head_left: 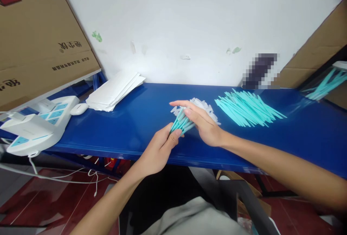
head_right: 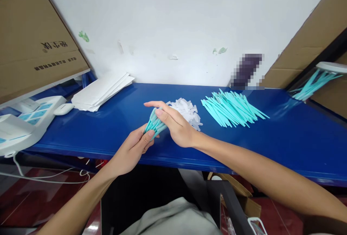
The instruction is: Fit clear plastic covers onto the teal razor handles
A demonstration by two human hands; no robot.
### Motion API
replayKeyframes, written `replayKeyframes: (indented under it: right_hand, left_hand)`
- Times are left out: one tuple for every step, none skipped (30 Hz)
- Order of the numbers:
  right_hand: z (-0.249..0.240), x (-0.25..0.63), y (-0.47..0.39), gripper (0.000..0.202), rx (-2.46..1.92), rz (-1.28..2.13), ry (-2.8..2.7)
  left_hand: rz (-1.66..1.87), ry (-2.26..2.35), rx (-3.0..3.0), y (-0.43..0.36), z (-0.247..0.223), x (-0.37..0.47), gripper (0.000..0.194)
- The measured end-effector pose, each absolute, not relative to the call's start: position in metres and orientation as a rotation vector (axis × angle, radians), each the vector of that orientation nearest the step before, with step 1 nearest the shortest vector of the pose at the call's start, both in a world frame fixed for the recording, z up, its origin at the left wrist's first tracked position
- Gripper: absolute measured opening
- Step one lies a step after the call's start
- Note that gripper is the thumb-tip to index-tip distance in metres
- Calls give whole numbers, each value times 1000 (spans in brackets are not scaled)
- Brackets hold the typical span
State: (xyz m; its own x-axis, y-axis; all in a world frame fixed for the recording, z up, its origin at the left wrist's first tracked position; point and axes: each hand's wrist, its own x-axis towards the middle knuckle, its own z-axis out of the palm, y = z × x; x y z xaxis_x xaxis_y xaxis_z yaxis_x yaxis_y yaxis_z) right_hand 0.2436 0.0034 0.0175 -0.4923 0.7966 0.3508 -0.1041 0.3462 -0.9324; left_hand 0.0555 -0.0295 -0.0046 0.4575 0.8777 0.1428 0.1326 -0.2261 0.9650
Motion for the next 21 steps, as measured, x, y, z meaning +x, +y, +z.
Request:
replayKeyframes:
  right_hand:
    - [18,244,3,38,-597,1312,-1703]
    - [18,244,4,37,-580,1339,-1679]
    - [18,244,5,35,-570,1350,-1660]
    - [19,245,6,33,-568,1344,-1652]
    - [19,246,7,31,-582,1317,-1661]
    - [20,248,8,29,-607,1271,-1687]
    - [21,250,10,28,-634,1209,-1717]
    - [21,251,11,29,-662,1142,-1749]
    - [22,253,12,31,-686,1078,-1773]
    - [22,254,13,34,-705,1027,-1787]
    - [21,255,14,37,-720,994,-1787]
    - [21,255,15,39,-733,978,-1780]
    - [20,255,15,40,-749,973,-1771]
    - [19,253,15,41,-765,971,-1764]
    - [18,252,15,40,-780,966,-1762]
    - [17,249,15,39,-796,958,-1767]
    - [17,247,15,39,-813,938,-1779]
    - [16,245,15,40,-832,905,-1798]
    - [16,243,15,43,-853,858,-1825]
    - [16,242,15,47,-870,805,-1862]
    - [16,242,15,50,-882,751,-1903]
  left_hand:
    - [896,863,1645,-29,-4,56,39]
    - [893,844,1629,-29,-4,56,39]
    - [890,828,1621,-28,-3,56,40]
    - [888,819,1619,-27,-3,55,40]
    - [887,815,1623,-26,-3,55,41]
    - [886,813,1626,-25,-3,55,41]
    - [888,814,1624,-25,-3,54,42]
    - [890,814,1613,-24,-4,53,42]
    - [891,814,1593,-23,-4,53,42]
    - [890,813,1570,-22,-5,52,43]
    - [886,813,1548,-21,-5,52,43]
    - [882,816,1529,-21,-5,52,43]
    - [878,820,1518,-20,-5,52,43]
    - [877,827,1512,-20,-5,52,43]
    - [878,833,1512,-19,-5,52,43]
    - [881,838,1517,-19,-5,52,43]
    - [885,841,1525,-19,-5,52,43]
    - [890,841,1534,-19,-4,53,43]
    - [894,840,1541,-20,-4,53,43]
    - [896,838,1542,-20,-4,53,43]
    - [900,835,1534,-20,-4,53,43]
